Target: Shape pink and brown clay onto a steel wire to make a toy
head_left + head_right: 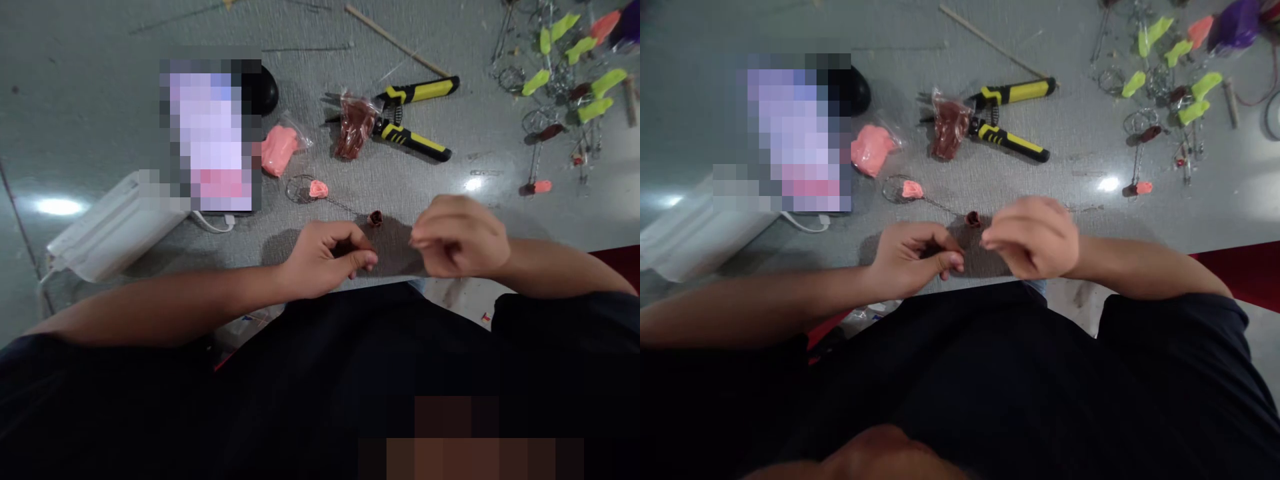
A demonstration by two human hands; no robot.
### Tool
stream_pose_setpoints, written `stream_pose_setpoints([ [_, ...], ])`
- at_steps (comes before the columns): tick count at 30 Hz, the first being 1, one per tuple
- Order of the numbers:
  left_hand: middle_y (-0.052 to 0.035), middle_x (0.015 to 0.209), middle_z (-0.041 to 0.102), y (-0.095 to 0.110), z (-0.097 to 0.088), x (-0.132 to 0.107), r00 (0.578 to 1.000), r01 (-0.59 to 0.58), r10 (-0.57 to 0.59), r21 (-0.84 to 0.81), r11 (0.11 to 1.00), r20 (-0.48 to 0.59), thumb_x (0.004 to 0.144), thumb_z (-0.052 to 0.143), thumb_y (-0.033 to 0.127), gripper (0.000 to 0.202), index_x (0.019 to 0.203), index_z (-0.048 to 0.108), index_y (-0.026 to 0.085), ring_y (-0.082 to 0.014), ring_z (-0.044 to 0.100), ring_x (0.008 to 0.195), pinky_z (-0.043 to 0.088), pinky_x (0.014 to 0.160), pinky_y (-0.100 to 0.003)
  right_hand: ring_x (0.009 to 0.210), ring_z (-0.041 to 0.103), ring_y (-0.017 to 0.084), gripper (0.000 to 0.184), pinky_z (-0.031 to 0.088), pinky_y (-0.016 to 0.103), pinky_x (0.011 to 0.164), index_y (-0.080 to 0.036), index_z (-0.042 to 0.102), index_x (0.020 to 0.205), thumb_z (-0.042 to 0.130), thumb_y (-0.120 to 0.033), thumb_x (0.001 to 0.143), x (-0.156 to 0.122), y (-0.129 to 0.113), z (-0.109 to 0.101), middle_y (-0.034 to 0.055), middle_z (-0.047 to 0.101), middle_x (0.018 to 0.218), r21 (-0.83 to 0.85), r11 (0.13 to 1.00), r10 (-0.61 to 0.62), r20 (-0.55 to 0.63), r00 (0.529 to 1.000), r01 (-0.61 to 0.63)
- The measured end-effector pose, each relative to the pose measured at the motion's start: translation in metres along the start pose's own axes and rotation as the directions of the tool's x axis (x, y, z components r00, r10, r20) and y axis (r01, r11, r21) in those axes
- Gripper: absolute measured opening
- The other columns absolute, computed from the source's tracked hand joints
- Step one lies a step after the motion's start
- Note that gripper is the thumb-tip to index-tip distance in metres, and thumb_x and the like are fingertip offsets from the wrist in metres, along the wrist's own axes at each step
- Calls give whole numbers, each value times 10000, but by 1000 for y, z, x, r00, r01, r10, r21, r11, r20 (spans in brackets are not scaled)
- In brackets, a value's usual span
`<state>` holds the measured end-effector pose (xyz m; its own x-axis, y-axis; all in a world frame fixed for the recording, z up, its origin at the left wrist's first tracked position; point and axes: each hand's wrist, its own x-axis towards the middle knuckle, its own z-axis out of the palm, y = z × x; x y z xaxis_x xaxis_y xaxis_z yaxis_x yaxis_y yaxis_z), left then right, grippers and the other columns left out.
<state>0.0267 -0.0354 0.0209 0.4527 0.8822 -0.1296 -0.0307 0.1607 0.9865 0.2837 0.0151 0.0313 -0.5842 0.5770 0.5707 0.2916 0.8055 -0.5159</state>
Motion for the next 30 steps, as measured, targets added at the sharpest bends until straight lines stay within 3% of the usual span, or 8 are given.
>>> stream_pose_setpoints([
  [2,-19,769,816,-3,1,1,994,-35,35,4,999,-107,988,849,351,220,872,782,176,-80,674,519,564,491,-174,677,729,137,84,624,282,625,-251,742,1135,691,-225,1074,4,5,1,-1,783,841,67,998,10,-225,974,5],
  [4,-28,840,851,-5,2,2,977,-94,97,26,995,-189,1011,824,321,151,963,813,177,-73,678,520,579,503,-177,700,753,149,101,644,295,634,-240,762,1142,696,-200,1076,8,8,4,22,800,877,125,992,58,-322,945,-18],
  [8,-45,951,890,-8,2,6,957,-156,163,50,987,-241,1083,717,250,142,1123,836,184,-69,701,531,596,515,-181,667,765,135,146,641,280,564,-273,758,1177,690,-180,1086,9,8,10,18,829,946,280,942,228,-123,966,-187],
  [14,-50,1001,893,-11,-1,6,937,-248,260,79,966,-235,1094,707,230,157,1186,827,186,-62,727,569,610,541,-160,827,830,182,273,723,316,685,-282,785,1220,806,-139,988,8,14,12,14,837,980,359,926,153,-82,985,-114],
  [20,-33,935,882,-8,-1,7,941,-225,232,57,973,-246,1064,714,171,122,1114,824,185,-67,719,557,588,517,-162,842,817,151,405,733,307,773,-294,801,1394,652,-83,1082,12,19,9,16,821,1028,244,966,99,-23,995,-91],
  [30,-33,914,876,-6,-3,7,953,-160,169,57,985,-252,1061,734,247,109,1082,823,187,-78,704,550,582,501,-189,703,805,161,75,669,296,613,-282,826,1114,796,-338,1075,6,17,9,-2,834,890,336,862,353,140,925,-379],
])
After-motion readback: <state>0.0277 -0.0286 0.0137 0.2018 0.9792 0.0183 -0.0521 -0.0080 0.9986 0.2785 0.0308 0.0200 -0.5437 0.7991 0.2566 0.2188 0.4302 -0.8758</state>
